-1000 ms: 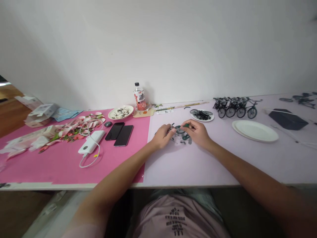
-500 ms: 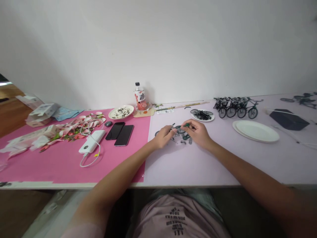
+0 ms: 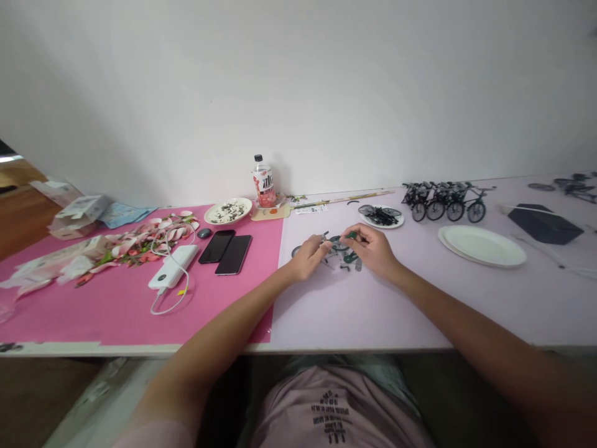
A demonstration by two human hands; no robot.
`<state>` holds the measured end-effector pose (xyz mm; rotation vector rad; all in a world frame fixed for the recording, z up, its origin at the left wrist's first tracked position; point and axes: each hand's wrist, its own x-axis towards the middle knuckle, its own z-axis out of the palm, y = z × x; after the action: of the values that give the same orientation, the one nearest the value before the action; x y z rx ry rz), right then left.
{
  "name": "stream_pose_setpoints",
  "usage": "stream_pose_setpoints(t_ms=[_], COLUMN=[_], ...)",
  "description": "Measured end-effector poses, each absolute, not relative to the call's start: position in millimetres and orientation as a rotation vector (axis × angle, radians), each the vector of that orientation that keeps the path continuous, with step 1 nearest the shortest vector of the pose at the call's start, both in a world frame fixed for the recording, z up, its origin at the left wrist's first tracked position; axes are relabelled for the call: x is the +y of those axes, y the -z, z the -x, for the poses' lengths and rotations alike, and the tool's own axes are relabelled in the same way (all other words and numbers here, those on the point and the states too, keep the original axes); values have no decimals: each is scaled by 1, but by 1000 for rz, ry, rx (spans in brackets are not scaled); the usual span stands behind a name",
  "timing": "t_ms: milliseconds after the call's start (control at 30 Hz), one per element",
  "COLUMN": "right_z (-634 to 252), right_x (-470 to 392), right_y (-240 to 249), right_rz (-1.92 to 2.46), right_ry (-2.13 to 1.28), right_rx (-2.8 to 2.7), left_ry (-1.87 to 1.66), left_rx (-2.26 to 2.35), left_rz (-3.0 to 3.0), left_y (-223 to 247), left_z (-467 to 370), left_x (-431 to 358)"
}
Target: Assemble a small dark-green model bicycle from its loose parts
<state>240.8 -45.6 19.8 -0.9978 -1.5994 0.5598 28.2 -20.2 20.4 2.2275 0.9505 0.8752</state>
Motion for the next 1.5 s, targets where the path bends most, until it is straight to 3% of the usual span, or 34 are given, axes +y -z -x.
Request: stream_pose_setpoints(t_ms=[767,1033,1500], right_z=[-243,-239,-240], right_x=[-35,-42,-47], right_y=[-10,-17,-19], right_rz=[1099,1056,1028], right_ry=[-709,-633,-596], right_rx=[-1510,-1543,-1595], left_ry=[-1166,-1412,-1313], left_rx=[951,861,827], left_rz=[-2297,-2440,-2322], left_y=[-8,0,-8], left_z=[-34,-28,-28], left_x=[-16,-5,-13])
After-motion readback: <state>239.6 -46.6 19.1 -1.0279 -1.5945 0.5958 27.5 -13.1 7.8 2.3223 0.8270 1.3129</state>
